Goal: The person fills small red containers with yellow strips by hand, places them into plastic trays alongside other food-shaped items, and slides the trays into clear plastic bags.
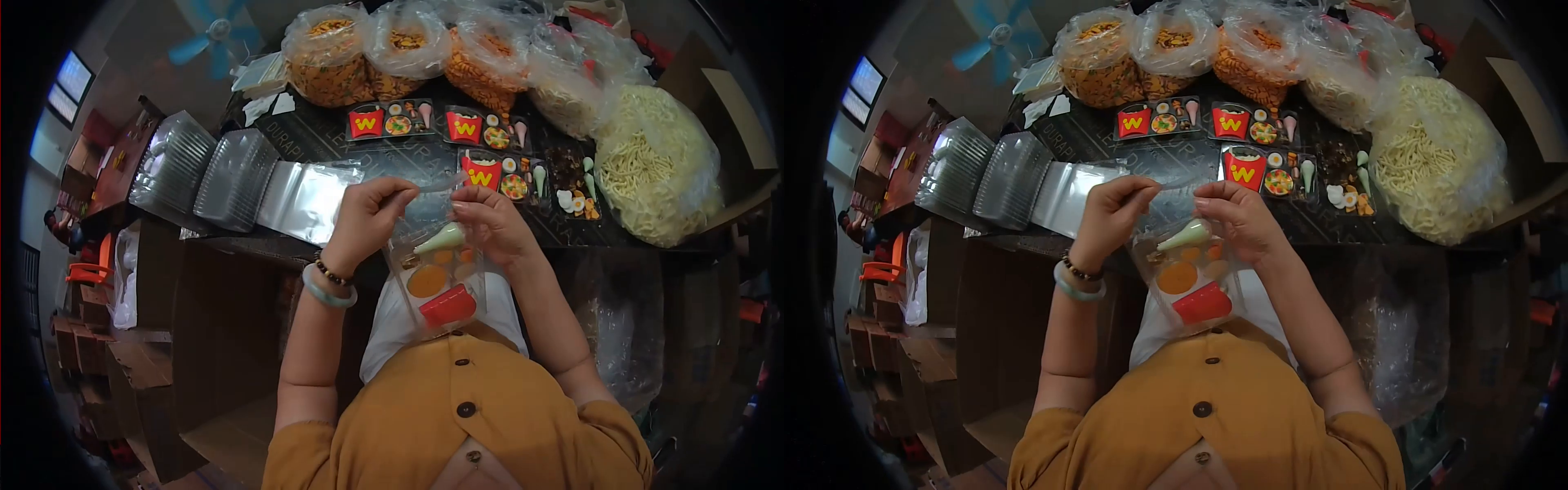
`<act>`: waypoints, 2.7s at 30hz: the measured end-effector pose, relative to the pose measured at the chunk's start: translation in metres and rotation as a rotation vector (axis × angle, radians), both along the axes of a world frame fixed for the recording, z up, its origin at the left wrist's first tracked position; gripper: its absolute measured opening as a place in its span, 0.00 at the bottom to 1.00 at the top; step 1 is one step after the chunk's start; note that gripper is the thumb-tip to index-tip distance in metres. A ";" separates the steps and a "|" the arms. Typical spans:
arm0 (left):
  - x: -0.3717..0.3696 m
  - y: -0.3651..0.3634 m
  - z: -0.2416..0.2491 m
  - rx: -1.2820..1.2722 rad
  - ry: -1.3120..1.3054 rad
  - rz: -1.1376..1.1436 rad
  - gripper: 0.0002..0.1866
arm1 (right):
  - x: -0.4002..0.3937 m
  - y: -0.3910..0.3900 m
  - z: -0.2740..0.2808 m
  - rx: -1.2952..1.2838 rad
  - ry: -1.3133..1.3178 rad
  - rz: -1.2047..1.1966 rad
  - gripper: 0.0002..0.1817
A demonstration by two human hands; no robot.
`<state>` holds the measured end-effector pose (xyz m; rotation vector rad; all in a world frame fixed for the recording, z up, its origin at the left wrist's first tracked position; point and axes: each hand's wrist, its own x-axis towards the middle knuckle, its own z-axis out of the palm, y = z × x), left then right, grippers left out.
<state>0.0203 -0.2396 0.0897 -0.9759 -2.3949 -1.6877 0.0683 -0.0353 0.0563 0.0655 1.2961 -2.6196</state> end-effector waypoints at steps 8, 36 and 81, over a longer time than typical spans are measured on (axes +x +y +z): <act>0.000 0.016 -0.109 0.466 -0.846 0.012 0.07 | 0.003 0.013 -0.074 -0.073 -0.223 -0.306 0.06; -0.001 0.019 -0.102 0.477 -0.942 0.141 0.10 | -0.036 -0.011 -0.030 1.057 0.643 -0.371 0.09; 0.001 0.006 -0.106 0.575 -0.958 0.120 0.15 | -0.048 0.118 -0.029 0.267 0.330 -0.891 0.09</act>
